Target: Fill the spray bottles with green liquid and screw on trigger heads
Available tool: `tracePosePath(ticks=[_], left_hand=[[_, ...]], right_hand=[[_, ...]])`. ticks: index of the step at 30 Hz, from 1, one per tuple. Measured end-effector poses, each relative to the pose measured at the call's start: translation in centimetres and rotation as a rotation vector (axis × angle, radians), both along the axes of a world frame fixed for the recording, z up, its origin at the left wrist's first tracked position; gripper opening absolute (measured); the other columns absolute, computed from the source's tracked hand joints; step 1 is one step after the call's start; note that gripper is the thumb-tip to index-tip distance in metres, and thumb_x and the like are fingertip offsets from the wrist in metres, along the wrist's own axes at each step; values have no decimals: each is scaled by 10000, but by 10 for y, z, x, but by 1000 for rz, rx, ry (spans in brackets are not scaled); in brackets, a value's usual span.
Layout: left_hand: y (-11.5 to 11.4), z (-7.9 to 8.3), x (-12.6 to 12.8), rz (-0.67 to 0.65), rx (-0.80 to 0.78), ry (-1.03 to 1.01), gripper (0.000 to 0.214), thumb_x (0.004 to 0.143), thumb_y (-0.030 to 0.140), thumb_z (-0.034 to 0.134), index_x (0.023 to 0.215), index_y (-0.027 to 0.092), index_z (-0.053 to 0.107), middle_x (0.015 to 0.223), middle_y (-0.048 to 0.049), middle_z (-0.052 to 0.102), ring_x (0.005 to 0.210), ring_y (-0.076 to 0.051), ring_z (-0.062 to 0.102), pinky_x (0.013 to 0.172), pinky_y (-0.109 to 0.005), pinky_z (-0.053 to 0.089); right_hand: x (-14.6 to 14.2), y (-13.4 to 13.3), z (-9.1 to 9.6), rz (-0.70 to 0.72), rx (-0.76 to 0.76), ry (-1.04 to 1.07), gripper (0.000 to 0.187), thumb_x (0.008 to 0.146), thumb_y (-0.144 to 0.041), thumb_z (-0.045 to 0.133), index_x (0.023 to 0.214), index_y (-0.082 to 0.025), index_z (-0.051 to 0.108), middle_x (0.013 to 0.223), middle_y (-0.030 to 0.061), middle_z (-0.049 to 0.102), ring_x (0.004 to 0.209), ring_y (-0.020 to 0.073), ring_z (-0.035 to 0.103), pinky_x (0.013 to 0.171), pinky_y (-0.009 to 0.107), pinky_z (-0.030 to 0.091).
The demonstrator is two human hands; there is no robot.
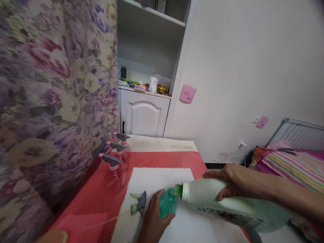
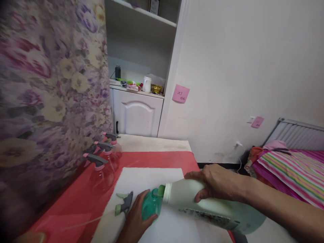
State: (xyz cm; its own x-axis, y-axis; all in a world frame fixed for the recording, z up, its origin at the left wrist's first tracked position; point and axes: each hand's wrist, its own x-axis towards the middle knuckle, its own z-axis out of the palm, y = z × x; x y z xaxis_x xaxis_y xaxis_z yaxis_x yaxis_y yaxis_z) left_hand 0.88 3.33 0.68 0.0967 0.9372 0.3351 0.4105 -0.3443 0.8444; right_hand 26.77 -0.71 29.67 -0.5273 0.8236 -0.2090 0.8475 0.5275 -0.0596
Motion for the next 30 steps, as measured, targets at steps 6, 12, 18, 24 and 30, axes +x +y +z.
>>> tracePosePath(ticks=[6,12,18,24,30], left_hand=[[-1,1,0,-8,-11,37,686,634,196,663,1296,167,488,1306,-156,599,1245,-311,553,1085,-498,435],[-3,7,0,-13,-30,41,682,647,198,667,1302,142,489,1319,-167,593,1258,-306,544,1098,-480,422],[-1,3,0,14,-11,26,695,614,203,699,1284,197,515,1305,-139,612,1245,-309,560,1089,-469,440],[-1,3,0,-4,-13,2,678,633,201,673,1287,198,494,1308,-135,603,1250,-318,551,1092,-526,422],[-2,3,-1,-13,-6,11,688,635,199,674,1296,208,485,1311,-136,596,1245,-313,551,1085,-518,430]], right_hand=[[-2,0,1,-5,-11,19,706,809,-703,542,1347,-246,551,708,52,676,578,198,612,542,257,365],[-1,0,1,13,-2,14,688,821,-682,552,1348,-240,548,688,33,657,550,178,587,527,249,355],[-2,-2,4,19,-9,28,671,830,-670,553,1327,-220,569,682,25,639,544,160,568,531,242,373],[-4,-2,6,22,-12,23,661,835,-654,561,1319,-204,579,663,29,646,537,161,575,520,241,367],[-3,-2,5,19,0,-8,654,855,-664,521,1341,-228,563,669,26,656,550,172,589,534,251,387]])
